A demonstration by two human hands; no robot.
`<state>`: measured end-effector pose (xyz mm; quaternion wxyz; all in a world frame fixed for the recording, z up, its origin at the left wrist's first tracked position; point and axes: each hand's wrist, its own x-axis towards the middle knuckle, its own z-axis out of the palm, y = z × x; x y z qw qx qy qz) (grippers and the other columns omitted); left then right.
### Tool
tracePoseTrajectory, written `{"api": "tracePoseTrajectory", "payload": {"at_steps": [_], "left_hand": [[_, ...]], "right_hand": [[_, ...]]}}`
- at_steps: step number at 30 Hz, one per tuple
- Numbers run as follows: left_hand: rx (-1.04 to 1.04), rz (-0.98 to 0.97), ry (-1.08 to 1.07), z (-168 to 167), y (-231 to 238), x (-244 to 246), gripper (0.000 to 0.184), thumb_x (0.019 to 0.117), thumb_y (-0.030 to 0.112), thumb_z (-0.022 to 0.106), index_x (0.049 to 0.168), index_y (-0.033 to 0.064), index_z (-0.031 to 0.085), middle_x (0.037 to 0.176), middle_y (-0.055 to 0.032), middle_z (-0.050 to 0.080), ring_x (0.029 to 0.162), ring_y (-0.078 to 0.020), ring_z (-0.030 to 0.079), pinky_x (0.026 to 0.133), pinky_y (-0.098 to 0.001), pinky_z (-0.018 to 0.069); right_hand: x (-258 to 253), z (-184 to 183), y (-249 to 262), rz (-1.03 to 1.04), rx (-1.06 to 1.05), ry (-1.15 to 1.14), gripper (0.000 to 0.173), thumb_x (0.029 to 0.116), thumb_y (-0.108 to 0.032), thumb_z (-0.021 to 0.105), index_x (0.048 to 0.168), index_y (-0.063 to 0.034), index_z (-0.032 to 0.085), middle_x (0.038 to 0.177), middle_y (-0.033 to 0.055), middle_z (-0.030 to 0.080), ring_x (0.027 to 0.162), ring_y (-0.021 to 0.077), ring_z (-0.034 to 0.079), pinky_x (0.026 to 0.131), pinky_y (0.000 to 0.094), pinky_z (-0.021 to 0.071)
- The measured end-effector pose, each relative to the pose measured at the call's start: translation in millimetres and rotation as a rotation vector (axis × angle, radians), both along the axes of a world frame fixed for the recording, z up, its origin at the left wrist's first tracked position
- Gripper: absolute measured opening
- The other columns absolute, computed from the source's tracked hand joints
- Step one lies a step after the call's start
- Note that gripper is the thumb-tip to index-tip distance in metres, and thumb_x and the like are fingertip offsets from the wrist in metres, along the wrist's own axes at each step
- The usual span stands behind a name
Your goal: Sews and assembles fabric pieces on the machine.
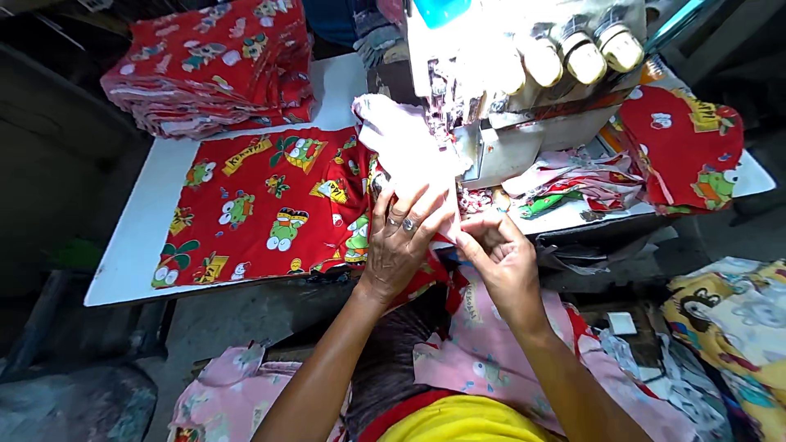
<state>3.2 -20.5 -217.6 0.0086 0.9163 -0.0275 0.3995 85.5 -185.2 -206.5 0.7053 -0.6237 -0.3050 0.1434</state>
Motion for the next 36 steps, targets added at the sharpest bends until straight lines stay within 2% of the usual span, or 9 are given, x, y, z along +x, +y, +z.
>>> {"api": "tracePoseTrajectory", "payload": {"at_steps": [2,7,13,15,23,27,32,34,36], "left_hand": [[0.032,0.016,0.039,1.9,2.0,-5.1,0.033,0.0984,-0.001,0.057,0.127,0.012,0.067,0.137,-0.0103,0.064,0.14,-0.0285,0.05,0.122,-0.054,0.0211],[0.039,0.095,0.197,38.2,2.2,-7.0,0.038,0.102,0.0,0.054,0.136,0.0111,0.066,0.142,-0.0059,0.063,0.137,-0.0254,0.054,0.119,-0.0504,0.0306],[-0.069,0.188,0.475,86.7,18.6,9.2,0.046,0.1014,-0.004,0.046,0.142,0.0087,0.061,0.142,-0.0113,0.063,0.13,-0.0341,0.059,0.112,-0.0497,0.0403],[-0.073,0.226,0.476,91.7,29.5,22.5,0.046,0.102,-0.003,0.044,0.141,0.0123,0.063,0.135,-0.0101,0.067,0.123,-0.0327,0.064,0.108,-0.0486,0.0442],[-0.288,0.415,0.416,95.6,42.9,43.0,0.037,0.1047,0.011,0.047,0.136,0.0169,0.067,0.144,-0.0055,0.062,0.138,-0.0281,0.053,0.106,-0.0536,0.0459],[-0.352,0.545,0.432,92.1,20.7,17.8,0.042,0.1031,0.002,0.049,0.142,0.0138,0.061,0.15,-0.0127,0.054,0.13,-0.0377,0.057,0.096,-0.0581,0.0499],[-0.445,0.45,0.263,71.6,-13.7,-27.1,0.045,0.0984,-0.004,0.052,0.143,0.0042,0.057,0.144,-0.0212,0.044,0.1,-0.0323,0.062,0.073,-0.0439,0.0572],[-0.612,0.344,0.256,60.8,-26.5,-40.2,0.047,0.0987,0.004,0.053,0.146,0.0056,0.055,0.142,-0.0191,0.047,0.101,-0.0279,0.062,0.074,-0.0421,0.0565],[-0.934,0.046,0.356,45.2,-38.7,-59.6,0.047,0.0982,0.016,0.061,0.143,0.0057,0.056,0.137,-0.0119,0.053,0.101,-0.0138,0.065,0.077,-0.0311,0.0595]], "right_hand": [[1.9,-3.0,0.2,-0.04,0.01,-0.093,0.017,0.0938,-0.005,0.069,0.111,-0.005,0.069,0.097,0.0015,0.072,0.081,0.0068,0.07,0.074,0.0224,0.0606],[33.2,18.5,21.2,-0.103,-0.093,-0.392,0.017,0.0975,-0.009,0.066,0.11,-0.007,0.076,0.099,0.0013,0.068,0.088,0.0035,0.064,0.076,0.0173,0.0539],[47.5,32.8,33.9,-0.194,-0.288,-0.777,0.038,0.0978,0.002,0.059,0.131,-0.0123,0.071,0.103,0.0127,0.057,0.091,0.0213,0.059,0.074,0.0298,0.0514],[45.5,32.0,33.3,-0.214,-0.354,-0.792,0.041,0.098,0.001,0.058,0.135,-0.0141,0.068,0.103,0.0129,0.057,0.09,0.0231,0.06,0.071,0.0319,0.0513],[28.9,11.3,24.0,-0.173,-0.454,-0.77,0.05,0.1001,-0.008,0.06,0.15,-0.0097,0.054,0.099,0.0157,0.063,0.09,0.0297,0.065,0.077,0.0417,0.0554],[18.1,5.1,17.1,-0.101,-0.399,-0.709,0.054,0.1009,-0.011,0.06,0.154,-0.0103,0.048,0.11,0.0157,0.066,0.095,0.0273,0.067,0.082,0.0411,0.0569],[7.7,3.7,22.5,0.092,-0.277,-0.634,0.056,0.1039,-0.02,0.06,0.156,-0.0088,0.042,0.114,0.0101,0.069,0.1,0.0223,0.068,0.087,0.0387,0.0578],[5.5,4.6,27.3,0.214,-0.18,-0.561,0.061,0.1047,-0.026,0.059,0.158,-0.0047,0.037,0.126,0.0123,0.067,0.111,0.0218,0.066,0.097,0.0381,0.0545],[6.7,8.9,28.9,0.307,-0.136,-0.446,0.059,0.1064,-0.033,0.053,0.157,-0.0062,0.039,0.136,0.0126,0.062,0.119,0.0174,0.063,0.102,0.0357,0.0527]]}}
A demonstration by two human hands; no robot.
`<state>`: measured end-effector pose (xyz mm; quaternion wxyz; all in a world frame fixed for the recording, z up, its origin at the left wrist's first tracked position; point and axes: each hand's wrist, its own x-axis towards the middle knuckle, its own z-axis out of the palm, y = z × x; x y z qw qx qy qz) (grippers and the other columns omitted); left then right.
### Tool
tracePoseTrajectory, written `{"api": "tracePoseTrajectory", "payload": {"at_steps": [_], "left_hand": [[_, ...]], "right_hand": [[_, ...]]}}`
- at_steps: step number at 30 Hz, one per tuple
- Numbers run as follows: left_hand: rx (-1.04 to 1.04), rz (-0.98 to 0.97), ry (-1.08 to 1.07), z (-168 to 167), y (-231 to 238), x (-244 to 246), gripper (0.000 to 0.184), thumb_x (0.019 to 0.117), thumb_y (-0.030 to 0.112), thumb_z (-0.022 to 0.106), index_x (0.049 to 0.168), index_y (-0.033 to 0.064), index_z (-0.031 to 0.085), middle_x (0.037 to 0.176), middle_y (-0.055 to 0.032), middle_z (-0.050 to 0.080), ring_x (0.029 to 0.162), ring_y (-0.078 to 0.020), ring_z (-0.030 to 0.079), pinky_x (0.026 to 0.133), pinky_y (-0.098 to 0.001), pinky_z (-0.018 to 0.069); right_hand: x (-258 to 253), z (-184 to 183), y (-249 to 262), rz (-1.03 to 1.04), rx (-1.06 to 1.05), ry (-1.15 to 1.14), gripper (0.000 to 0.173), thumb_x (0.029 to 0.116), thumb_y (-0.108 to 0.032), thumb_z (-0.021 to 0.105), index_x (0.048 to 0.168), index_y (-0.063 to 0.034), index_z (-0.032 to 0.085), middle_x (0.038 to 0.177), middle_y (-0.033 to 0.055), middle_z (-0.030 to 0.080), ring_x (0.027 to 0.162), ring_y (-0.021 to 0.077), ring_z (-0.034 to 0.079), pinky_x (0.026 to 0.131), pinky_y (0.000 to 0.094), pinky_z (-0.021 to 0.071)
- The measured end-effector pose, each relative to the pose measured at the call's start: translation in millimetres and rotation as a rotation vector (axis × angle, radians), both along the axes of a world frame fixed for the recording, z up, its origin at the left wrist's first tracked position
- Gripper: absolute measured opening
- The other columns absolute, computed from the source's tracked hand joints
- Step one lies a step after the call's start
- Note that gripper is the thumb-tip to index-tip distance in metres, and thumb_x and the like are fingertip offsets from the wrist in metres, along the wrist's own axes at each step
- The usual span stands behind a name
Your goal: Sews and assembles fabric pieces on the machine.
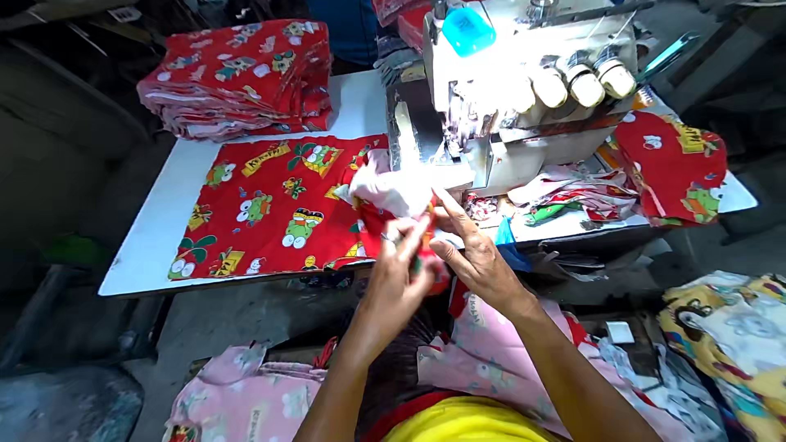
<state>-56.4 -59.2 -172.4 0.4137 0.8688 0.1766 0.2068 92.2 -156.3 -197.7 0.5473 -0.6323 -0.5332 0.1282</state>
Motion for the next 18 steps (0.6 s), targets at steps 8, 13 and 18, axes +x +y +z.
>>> {"api": "tracePoseTrajectory", "payload": {"at_steps": [8,13,18], "left_hand": [[-0.675,-0.027,0.347,-83.6,10.5,-27.7,0.05,0.0998,0.023,0.064,0.14,-0.0057,0.054,0.137,-0.0175,0.062,0.125,-0.0214,0.062,0.108,-0.0381,0.0495],[-0.875,0.203,-0.08,-112.8,-2.9,-7.3,0.029,0.0983,0.012,0.065,0.121,-0.0068,0.063,0.114,-0.0111,0.07,0.107,-0.0122,0.067,0.099,-0.0318,0.0543],[-0.85,-0.051,-0.193,-26.4,1.7,-94.2,0.025,0.0911,0.041,0.073,0.11,0.0251,0.072,0.1,0.0134,0.076,0.09,0.0019,0.071,0.081,-0.0196,0.0593]], "right_hand": [[57.5,-10.5,-31.6,-0.57,-0.173,-0.31,0.025,0.1041,-0.02,0.058,0.106,0.0013,0.072,0.108,0.0199,0.064,0.105,0.0345,0.063,0.092,0.0516,0.051],[31.3,-1.9,-37.4,-0.466,-0.216,-0.398,0.019,0.1015,-0.018,0.062,0.108,-0.0032,0.072,0.114,0.0177,0.062,0.11,0.0343,0.06,0.093,0.0505,0.0499],[27.2,19.5,-49.6,-0.418,-0.136,-0.373,0.018,0.099,-0.015,0.065,0.11,-0.0044,0.073,0.113,0.0159,0.063,0.092,0.0215,0.065,0.079,0.0365,0.0568]]}}
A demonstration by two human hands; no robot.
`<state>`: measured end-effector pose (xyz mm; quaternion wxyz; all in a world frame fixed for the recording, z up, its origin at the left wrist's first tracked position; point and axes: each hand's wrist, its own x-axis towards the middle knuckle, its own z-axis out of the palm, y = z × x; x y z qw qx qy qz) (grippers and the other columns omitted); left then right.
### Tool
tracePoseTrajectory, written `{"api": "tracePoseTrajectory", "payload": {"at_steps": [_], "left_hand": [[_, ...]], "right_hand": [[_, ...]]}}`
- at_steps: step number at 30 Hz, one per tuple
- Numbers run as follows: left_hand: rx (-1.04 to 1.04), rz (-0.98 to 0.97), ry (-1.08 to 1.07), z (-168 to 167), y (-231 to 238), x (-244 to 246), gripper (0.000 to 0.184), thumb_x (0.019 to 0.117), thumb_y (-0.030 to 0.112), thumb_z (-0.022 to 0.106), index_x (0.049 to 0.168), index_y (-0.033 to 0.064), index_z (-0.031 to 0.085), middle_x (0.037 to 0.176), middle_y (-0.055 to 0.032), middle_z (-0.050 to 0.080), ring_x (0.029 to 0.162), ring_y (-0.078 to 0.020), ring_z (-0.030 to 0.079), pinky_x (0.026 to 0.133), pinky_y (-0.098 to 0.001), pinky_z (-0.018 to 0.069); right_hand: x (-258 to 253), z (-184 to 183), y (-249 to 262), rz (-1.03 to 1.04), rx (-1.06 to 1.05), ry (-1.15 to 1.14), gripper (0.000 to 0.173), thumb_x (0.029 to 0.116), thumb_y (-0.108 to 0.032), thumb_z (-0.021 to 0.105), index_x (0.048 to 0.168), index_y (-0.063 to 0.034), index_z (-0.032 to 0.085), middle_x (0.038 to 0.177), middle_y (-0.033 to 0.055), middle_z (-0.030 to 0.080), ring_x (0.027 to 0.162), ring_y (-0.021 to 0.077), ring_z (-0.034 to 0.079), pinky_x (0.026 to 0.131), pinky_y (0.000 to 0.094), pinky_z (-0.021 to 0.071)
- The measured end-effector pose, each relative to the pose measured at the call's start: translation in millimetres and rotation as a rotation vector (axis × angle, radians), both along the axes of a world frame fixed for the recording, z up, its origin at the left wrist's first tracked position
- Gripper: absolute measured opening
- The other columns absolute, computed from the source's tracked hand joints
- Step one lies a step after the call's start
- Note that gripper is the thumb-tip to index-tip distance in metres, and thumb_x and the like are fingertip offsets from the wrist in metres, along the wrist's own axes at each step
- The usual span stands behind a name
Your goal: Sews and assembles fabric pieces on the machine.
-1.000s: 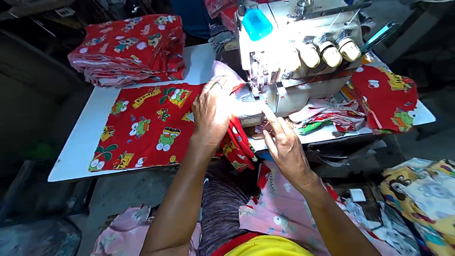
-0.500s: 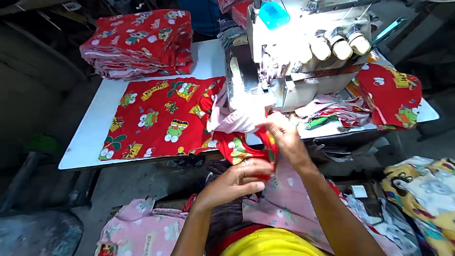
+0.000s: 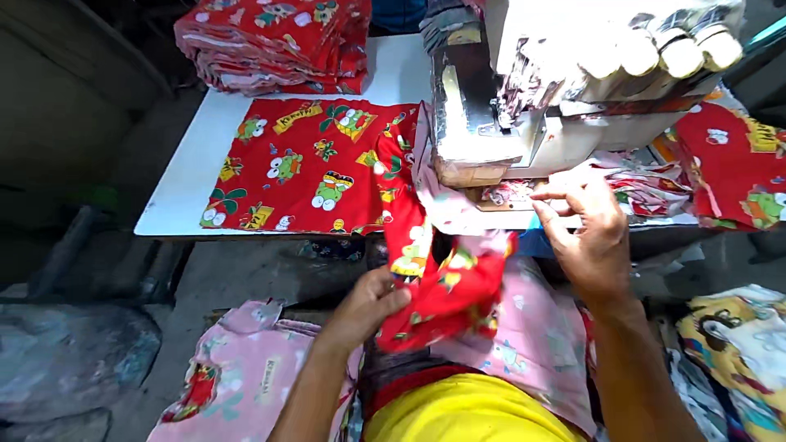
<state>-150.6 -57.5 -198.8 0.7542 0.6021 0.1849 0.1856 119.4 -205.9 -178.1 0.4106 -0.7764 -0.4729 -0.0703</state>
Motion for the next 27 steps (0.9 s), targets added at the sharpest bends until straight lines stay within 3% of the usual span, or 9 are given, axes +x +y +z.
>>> {"api": "tracePoseTrajectory", "payload": {"at_steps": [2,4,6,9,11,16,19,22,27], "left_hand": [[0.225,-0.069,0.086,20.2,8.0,-24.4,0.023,0.0939,0.043,0.071,0.111,0.0268,0.074,0.104,0.0184,0.073,0.095,0.0054,0.068,0.085,-0.0171,0.0573],[0.314,-0.135,0.119,25.8,7.7,-36.2,0.027,0.0995,0.037,0.065,0.121,0.0229,0.07,0.113,0.0174,0.072,0.104,0.0043,0.066,0.092,-0.0189,0.0564],[0.278,-0.161,0.115,22.8,-3.5,-40.2,0.023,0.0999,0.035,0.064,0.12,0.0247,0.069,0.106,0.0199,0.072,0.094,0.0086,0.066,0.081,-0.0139,0.0559],[0.179,-0.154,0.104,19.1,-22.6,-45.5,0.019,0.0975,0.036,0.068,0.113,0.0263,0.071,0.091,0.0213,0.07,0.069,0.0146,0.059,0.059,-0.0058,0.0493],[0.086,-0.179,0.121,14.8,-28.9,-53.8,0.018,0.0935,0.035,0.073,0.108,0.024,0.07,0.083,0.018,0.07,0.058,0.0126,0.057,0.049,-0.0066,0.0471],[0.331,-0.17,0.447,-43.9,-40.4,-80.1,0.019,0.0916,0.024,0.075,0.09,0.0051,0.075,0.076,0.0049,0.067,0.064,0.0048,0.057,0.061,-0.015,0.0488],[0.289,0.362,0.47,-48.0,-30.9,-90.3,0.016,0.1019,0.012,0.056,0.105,0.0012,0.067,0.079,0.0031,0.071,0.06,-0.0019,0.065,0.053,-0.0205,0.0556],[0.277,0.948,0.233,0.1,36.1,-109.1,0.029,0.1116,0.019,0.032,0.13,0.0037,0.05,0.108,0.0045,0.07,0.092,-0.006,0.069,0.081,-0.0269,0.0596],[0.707,1.027,-0.072,96.5,130.6,-71.2,0.038,0.1134,0.023,0.027,0.142,0.003,0.041,0.138,0.0017,0.06,0.126,-0.0067,0.058,0.108,-0.0292,0.0484]], "right_hand": [[-12.9,14.7,11.2,0.219,0.034,0.041,0.019,0.0966,-0.006,0.063,0.112,-0.0003,0.072,0.108,0.0156,0.068,0.08,0.0187,0.063,0.069,0.0349,0.0539],[-41.6,28.3,31.2,0.499,0.027,0.086,0.025,0.0935,0.0,0.061,0.116,-0.0015,0.071,0.12,0.0114,0.069,0.089,0.0165,0.067,0.073,0.0352,0.0572],[-75.2,32.5,50.6,0.768,-0.045,0.063,0.032,0.095,0.001,0.061,0.124,-0.0104,0.069,0.134,0.0038,0.067,0.099,0.0162,0.072,0.073,0.0373,0.0614],[-102.9,23.9,71.6,0.968,-0.272,-0.151,0.03,0.096,0.004,0.058,0.121,-0.0097,0.068,0.106,0.0101,0.07,0.075,0.0255,0.069,0.058,0.0407,0.0537],[-100.9,20.5,82.4,0.89,-0.421,-0.296,0.018,0.0924,0.007,0.062,0.106,-0.0018,0.071,0.094,0.0158,0.068,0.071,0.0311,0.067,0.056,0.0442,0.0523],[-67.4,24.9,91.5,0.504,-0.066,-0.392,0.011,0.0916,0.002,0.065,0.097,-0.0038,0.073,0.089,0.0126,0.064,0.07,0.0273,0.064,0.056,0.0388,0.0504],[-62.3,29.0,74.4,0.487,0.042,-0.25,0.011,0.095,-0.01,0.063,0.087,-0.0059,0.07,0.082,0.0076,0.061,0.068,0.0215,0.062,0.053,0.035,0.048],[-69.6,15.7,28.6,0.794,-0.084,0.046,0.035,0.1,-0.036,0.063,0.08,-0.0086,0.07,0.085,0.0052,0.063,0.069,0.0159,0.062,0.057,0.0348,0.0505],[-85.4,-6.1,-55.3,1.22,-0.24,0.335,0.036,0.1001,-0.037,0.064,0.08,-0.0075,0.067,0.091,0.0095,0.066,0.065,0.0204,0.062,0.05,0.0371,0.0484]]}}
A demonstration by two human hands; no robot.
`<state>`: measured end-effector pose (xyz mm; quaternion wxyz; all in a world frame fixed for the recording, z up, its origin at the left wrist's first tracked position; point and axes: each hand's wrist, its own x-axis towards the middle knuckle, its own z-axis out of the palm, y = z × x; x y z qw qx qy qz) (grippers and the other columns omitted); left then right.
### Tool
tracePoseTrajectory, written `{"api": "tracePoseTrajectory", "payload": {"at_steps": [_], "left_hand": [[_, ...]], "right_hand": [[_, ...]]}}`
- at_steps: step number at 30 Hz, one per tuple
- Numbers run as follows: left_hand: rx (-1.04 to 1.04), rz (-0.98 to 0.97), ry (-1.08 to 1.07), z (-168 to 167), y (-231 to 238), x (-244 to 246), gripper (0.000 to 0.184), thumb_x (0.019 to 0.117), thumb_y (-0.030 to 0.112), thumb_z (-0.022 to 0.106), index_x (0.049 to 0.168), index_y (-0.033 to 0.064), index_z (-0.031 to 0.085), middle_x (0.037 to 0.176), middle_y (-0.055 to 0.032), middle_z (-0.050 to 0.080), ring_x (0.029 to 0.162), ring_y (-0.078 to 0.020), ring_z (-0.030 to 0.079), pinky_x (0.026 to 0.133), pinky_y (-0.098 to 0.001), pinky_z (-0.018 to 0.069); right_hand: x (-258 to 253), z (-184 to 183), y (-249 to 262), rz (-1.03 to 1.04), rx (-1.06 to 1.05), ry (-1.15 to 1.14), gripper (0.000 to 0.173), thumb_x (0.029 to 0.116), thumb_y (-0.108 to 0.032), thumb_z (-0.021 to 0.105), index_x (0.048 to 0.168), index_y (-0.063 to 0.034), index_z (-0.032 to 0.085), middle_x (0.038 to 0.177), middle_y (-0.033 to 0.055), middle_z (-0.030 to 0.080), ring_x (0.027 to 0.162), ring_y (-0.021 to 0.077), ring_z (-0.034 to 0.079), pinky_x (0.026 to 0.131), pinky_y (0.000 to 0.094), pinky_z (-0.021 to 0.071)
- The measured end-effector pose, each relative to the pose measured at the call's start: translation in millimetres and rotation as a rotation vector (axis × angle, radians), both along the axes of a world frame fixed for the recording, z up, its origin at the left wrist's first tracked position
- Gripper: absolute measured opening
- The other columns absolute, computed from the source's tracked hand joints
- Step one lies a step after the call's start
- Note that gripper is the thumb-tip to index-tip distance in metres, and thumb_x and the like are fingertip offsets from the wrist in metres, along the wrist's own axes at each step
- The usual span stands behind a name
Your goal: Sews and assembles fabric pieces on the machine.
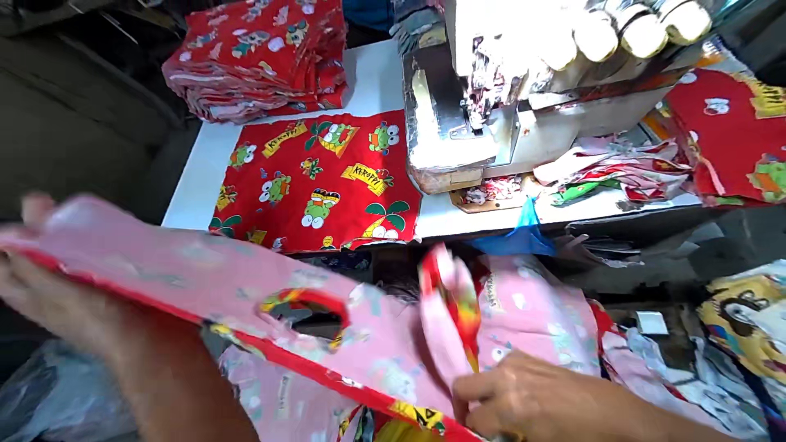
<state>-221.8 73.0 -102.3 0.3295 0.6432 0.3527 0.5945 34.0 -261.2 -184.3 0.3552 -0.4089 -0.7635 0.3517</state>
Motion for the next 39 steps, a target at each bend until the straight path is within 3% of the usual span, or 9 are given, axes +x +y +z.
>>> {"api": "tracePoseTrajectory", "payload": {"at_steps": [4,7,10,13,16,26,33,36,39], "left_hand": [[0.131,-0.024,0.359,30.8,44.6,123.8,0.045,0.1118,0.015,0.023,0.148,-0.0084,0.037,0.144,-0.0076,0.052,0.128,0.0012,0.049,0.109,-0.018,0.038],[0.093,-0.368,0.389,12.4,33.0,238.8,0.033,0.1095,0.016,0.038,0.132,-0.0047,0.05,0.116,-0.0019,0.059,0.094,0.0036,0.057,0.081,-0.0158,0.0486],[0.113,-0.625,0.589,-27.0,8.5,294.8,0.045,0.0993,0.018,0.062,0.138,-0.0034,0.05,0.143,-0.0196,0.053,0.132,-0.0208,0.053,0.11,-0.0343,0.0445],[0.238,-0.572,0.94,-33.2,-36.4,280.1,0.055,0.1078,0.034,0.042,0.156,0.0084,0.041,0.164,-0.0114,0.037,0.155,-0.03,0.025,0.125,-0.0519,0.0211],[0.391,-0.592,1.065,-29.5,-72.0,241.7,0.054,0.1105,0.03,0.031,0.16,0.011,0.038,0.17,-0.0011,0.027,0.159,-0.0248,0.016,0.126,-0.0598,0.0123],[0.414,-0.603,1.234,-21.7,-20.9,301.9,0.055,0.1088,0.037,0.026,0.147,0.0107,0.054,0.163,-0.013,0.039,0.156,-0.0337,0.022,0.121,-0.0658,0.0139],[0.415,-0.521,1.018,-28.5,-38.5,267.0,0.059,0.1099,0.043,0.034,0.156,0.008,0.043,0.168,-0.0143,0.026,0.157,-0.0366,0.018,0.124,-0.0616,0.0152],[0.424,-0.575,0.915,-28.8,-60.2,250.0,0.055,0.1102,0.033,0.039,0.155,0.0021,0.042,0.164,-0.0161,0.035,0.153,-0.0329,0.03,0.124,-0.053,0.0237],[0.463,-0.62,0.999,-32.9,-66.5,247.7,0.054,0.1117,0.032,0.034,0.156,0.0018,0.041,0.164,-0.013,0.038,0.154,-0.03,0.03,0.125,-0.0553,0.0194]], "right_hand": [[16.9,-25.7,-42.1,-0.171,-0.076,0.129,0.034,0.1031,-0.033,0.062,0.091,-0.0041,0.072,0.093,0.0109,0.069,0.073,0.0171,0.066,0.06,0.0322,0.0529],[29.8,-46.7,-74.8,-0.485,-0.177,0.107,0.035,0.1029,-0.032,0.061,0.087,-0.0031,0.073,0.095,0.0119,0.071,0.075,0.0146,0.067,0.064,0.0302,0.0558],[31.3,-70.9,-108.4,-0.729,-0.39,-0.035,0.04,0.0996,-0.033,0.064,0.082,0.0012,0.073,0.096,0.0187,0.073,0.082,0.028,0.072,0.07,0.0468,0.0601],[33.8,-83.8,-126.4,-0.717,-0.612,-0.036,0.036,0.101,-0.029,0.063,0.093,0.0055,0.072,0.104,0.0219,0.067,0.086,0.0332,0.069,0.073,0.0507,0.0583],[37.9,-90.3,-129.5,-0.746,-0.71,0.001,0.038,0.1014,-0.028,0.063,0.097,0.0093,0.07,0.108,0.0247,0.064,0.088,0.0342,0.067,0.076,0.0493,0.057],[77.8,-112.3,-116.4,-1.065,-0.371,-0.466,0.023,0.0958,-0.019,0.064,0.112,-0.005,0.072,0.098,0.0158,0.07,0.076,0.0345,0.071,0.061,0.0537,0.0588],[122.3,-77.8,-128.7,-1.231,-0.191,-0.46,0.028,0.1037,-0.023,0.054,0.105,-0.0044,0.075,0.099,0.0138,0.072,0.087,0.0293,0.072,0.075,0.0483,0.0604],[141.1,-59.2,-121.8,-1.277,-0.103,-0.385,0.033,0.1057,-0.028,0.052,0.108,-0.0049,0.075,0.101,0.0114,0.073,0.088,0.0192,0.071,0.081,0.0343,0.0591],[136.8,-50.2,-85.3,-1.239,-0.055,-0.2,0.032,0.1052,-0.028,0.054,0.113,-0.0042,0.074,0.107,0.0085,0.074,0.095,0.0115,0.071,0.088,0.0275,0.0579]]}}
